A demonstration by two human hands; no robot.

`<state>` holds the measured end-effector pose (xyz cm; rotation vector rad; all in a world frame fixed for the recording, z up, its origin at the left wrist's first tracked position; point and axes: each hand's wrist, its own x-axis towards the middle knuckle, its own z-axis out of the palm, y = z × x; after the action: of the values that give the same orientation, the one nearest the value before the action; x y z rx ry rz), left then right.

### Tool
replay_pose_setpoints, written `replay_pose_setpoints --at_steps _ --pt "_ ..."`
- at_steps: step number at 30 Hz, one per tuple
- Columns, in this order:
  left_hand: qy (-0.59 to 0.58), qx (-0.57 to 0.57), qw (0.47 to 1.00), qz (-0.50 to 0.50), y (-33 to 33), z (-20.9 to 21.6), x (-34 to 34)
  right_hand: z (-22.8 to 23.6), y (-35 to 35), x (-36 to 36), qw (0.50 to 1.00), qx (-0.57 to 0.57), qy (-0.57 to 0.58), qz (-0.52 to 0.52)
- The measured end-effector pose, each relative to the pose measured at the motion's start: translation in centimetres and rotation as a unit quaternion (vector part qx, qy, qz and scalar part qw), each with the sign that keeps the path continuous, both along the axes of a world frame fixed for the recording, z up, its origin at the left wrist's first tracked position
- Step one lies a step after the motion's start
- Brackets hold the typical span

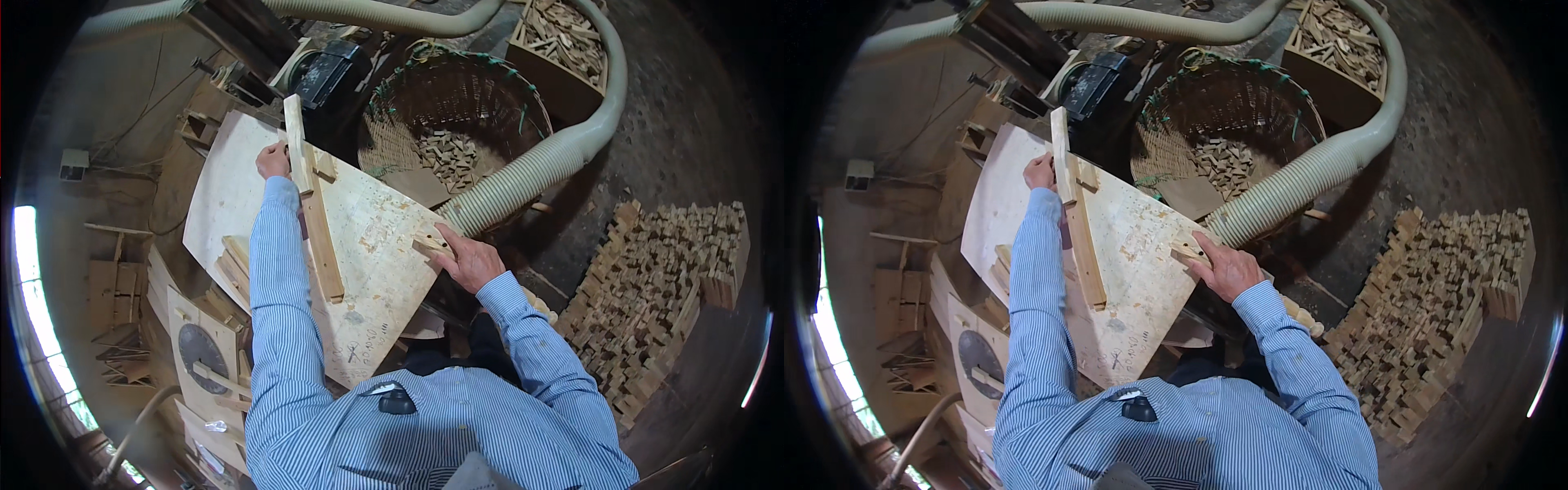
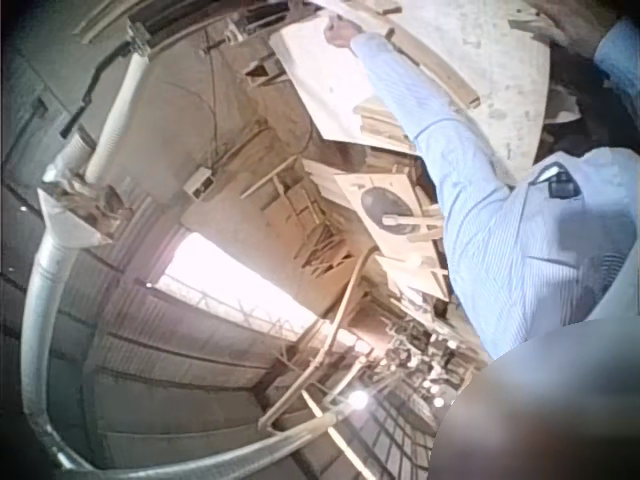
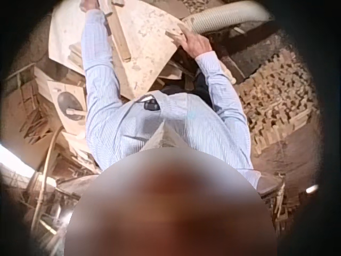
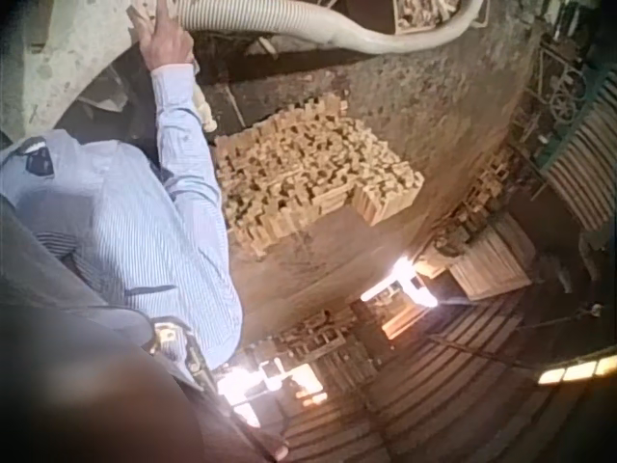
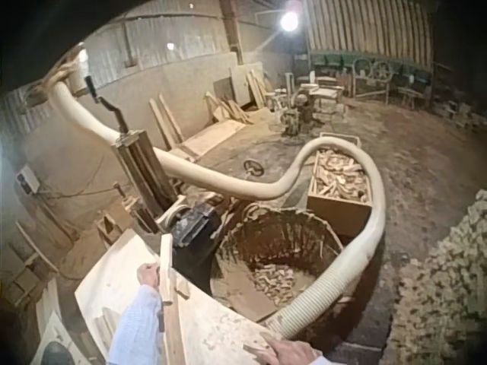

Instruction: The person sands small wood blocks on a workbench using a manual sanding block.

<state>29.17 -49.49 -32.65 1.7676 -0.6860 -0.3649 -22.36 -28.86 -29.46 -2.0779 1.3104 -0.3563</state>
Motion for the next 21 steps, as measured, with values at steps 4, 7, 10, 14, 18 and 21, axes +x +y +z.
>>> replay_pose_setpoints --at_steps 4,7,10,14,18,21 --pt "0.045 -0.014 0.999 -0.009 1.0 0.5 0.2 0.4 0.1 0.2 1.000 0.001 0.003 0.007" --pt "0.052 -0.002 0.998 -0.023 1.6 1.1 0.0 1.0 0.1 0.3 1.000 0.002 0.005 0.006" --pt "0.023 0.037 0.999 -0.011 2.2 1.9 -1.2 1.9 -0.1 0.2 0.999 0.022 0.027 0.009" --pt "-0.017 0.083 0.996 0.019 1.8 2.3 -3.9 1.9 -0.2 -0.2 0.999 0.043 0.021 0.002" --pt "-0.030 0.120 0.992 0.031 1.6 3.2 -2.3 2.4 -0.5 0.0 0.999 0.034 -0.001 0.007" --pt "-0.009 0.138 0.990 0.023 1.5 3.2 -1.8 2.8 -0.7 -0.1 1.000 0.030 -0.006 0.006"
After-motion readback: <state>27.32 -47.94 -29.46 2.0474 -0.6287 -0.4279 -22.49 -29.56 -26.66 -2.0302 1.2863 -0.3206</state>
